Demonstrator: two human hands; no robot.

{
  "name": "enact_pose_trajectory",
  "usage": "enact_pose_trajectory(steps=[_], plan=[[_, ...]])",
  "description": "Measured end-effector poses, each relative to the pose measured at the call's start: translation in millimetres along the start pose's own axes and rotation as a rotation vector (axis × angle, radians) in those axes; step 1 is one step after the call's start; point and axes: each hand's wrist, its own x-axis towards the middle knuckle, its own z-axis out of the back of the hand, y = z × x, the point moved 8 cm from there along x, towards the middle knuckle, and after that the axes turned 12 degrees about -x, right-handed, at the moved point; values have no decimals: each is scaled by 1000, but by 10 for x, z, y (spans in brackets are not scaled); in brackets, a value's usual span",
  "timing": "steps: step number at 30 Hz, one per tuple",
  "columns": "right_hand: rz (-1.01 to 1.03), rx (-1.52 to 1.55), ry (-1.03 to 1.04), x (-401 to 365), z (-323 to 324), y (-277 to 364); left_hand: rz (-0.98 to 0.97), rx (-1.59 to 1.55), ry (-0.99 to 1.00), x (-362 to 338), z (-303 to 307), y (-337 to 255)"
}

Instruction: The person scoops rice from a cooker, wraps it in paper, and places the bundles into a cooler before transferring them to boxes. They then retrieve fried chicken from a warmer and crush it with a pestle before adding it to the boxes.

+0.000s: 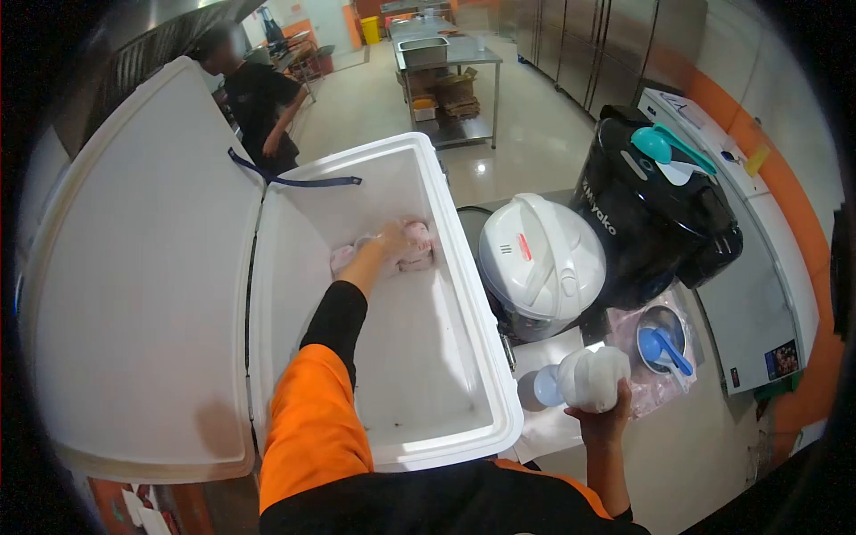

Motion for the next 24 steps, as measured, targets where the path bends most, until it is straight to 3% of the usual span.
enact_pose_trajectory(steps=[2, 4, 7, 10, 13, 16, 19, 22, 24], plan=[[-20, -11, 58, -44, -29, 5, 9, 250, -129, 23, 47, 18], [-18, -18, 33, -73, -28, 3, -149, 834, -179, 8, -107, -85], [-37, -8, 24, -70, -12, -77, 59, 981, -328, -573, -159, -1021], [-83, 17, 26, -56, -26, -171, 163, 1003, -216, -598, -140, -1013], [-103, 6, 9, -57, -12, -201, -136, 945, -586, -812, 138, -601], [-91, -26, 20, -52, 44, -214, 105, 799, -509, -1377, 521, -829], [-103, -18, -47, -34, 45, -224, 3, 1157, -598, -1429, 431, -476], [-121, 20, -73, -46, 10, -244, 221, 1058, -302, -1353, 474, -566], [-108, 44, -15, -39, -41, -238, 331, 1016, -227, -1251, 608, -271]])
